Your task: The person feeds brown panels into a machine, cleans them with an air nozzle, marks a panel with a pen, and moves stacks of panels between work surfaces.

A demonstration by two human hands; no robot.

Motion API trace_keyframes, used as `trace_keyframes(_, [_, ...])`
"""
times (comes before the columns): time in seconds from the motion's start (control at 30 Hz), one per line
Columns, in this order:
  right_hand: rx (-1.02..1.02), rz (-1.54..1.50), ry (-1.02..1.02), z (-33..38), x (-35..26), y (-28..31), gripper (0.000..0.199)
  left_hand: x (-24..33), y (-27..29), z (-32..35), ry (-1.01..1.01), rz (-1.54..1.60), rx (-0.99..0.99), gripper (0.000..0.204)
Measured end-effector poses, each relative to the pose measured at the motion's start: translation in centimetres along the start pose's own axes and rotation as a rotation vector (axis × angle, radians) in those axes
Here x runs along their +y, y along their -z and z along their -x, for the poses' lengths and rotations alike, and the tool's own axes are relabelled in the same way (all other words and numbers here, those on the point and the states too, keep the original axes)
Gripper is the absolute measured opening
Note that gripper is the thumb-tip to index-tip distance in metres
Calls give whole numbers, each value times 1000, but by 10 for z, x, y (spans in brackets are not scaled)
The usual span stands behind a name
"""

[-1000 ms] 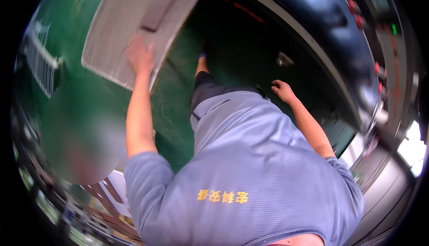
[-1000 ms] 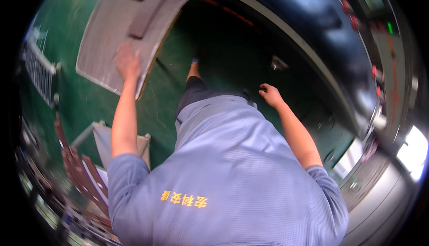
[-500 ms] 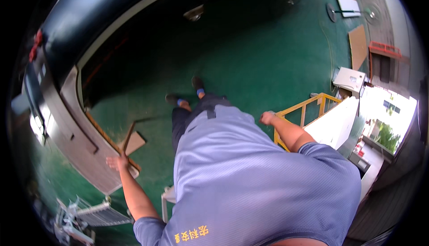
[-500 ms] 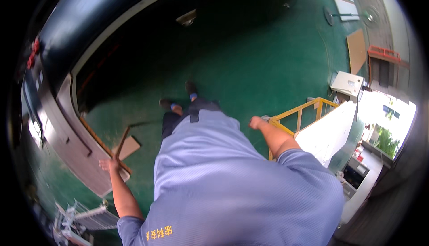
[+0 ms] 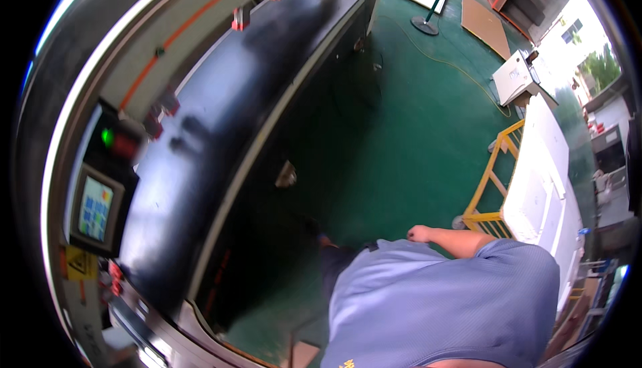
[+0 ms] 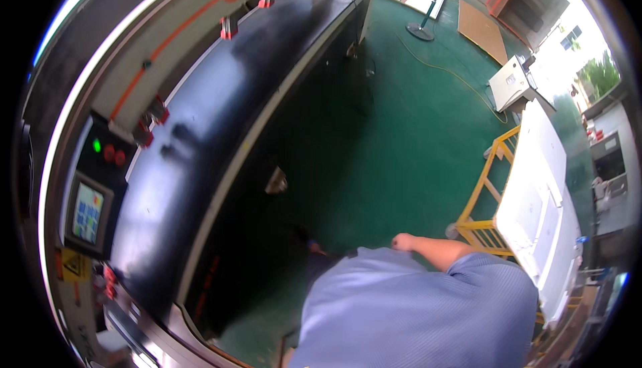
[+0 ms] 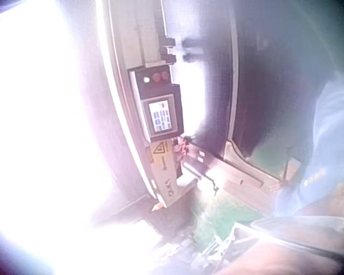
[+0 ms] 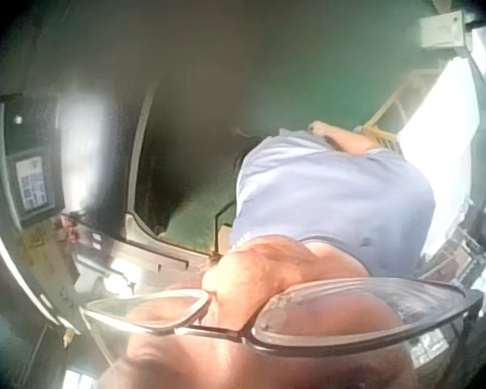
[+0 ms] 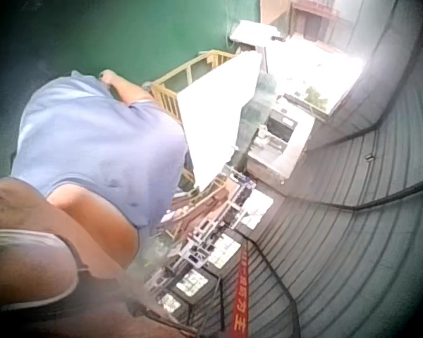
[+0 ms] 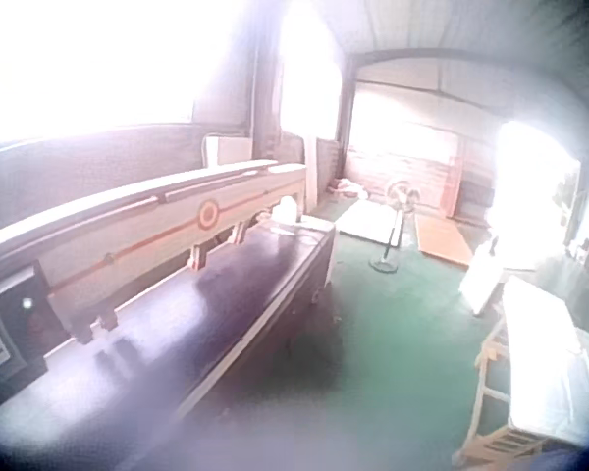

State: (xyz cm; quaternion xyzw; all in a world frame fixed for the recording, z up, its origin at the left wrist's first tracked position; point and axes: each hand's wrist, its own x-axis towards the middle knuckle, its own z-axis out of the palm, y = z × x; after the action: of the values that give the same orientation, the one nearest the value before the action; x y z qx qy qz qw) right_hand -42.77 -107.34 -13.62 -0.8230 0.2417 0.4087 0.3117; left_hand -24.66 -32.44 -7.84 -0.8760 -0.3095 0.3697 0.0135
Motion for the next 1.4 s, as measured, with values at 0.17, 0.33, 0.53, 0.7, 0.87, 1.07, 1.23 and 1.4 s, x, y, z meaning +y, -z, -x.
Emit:
trace_keyframes(0.17, [-74,80,-126,-38,-10,118,37,174,2,-4,-343,174,-60,84])
trace_keyframes(0.33, [413,-128,-158,-72,-71,265,46,342,26,31,-664,436,-149,64])
trace_keyframes(0.53, [918,-194,-22,-160,-125,467,55,726,175,153,-1438,590,-191,47])
trace_keyframes(0.7, [1275,-123,117,-320,-117,720,60,1027,278,216,-1743,294,348,59])
trace_keyframes(0.87, [1371,-91,156,-479,-129,987,64,1250,289,193,-1369,36,618,73])
trace_keyframes(1.07, [1442,120,69,-629,-126,1250,72,1406,329,235,-1198,-3,643,73])
trace_keyframes(1.23, [1294,129,-55,-697,-159,1365,77,1412,335,235,-1194,-10,600,72])
trace_keyframes(1.4, [1224,125,-34,-737,-162,1397,60,1413,341,239,-1166,-55,590,74])
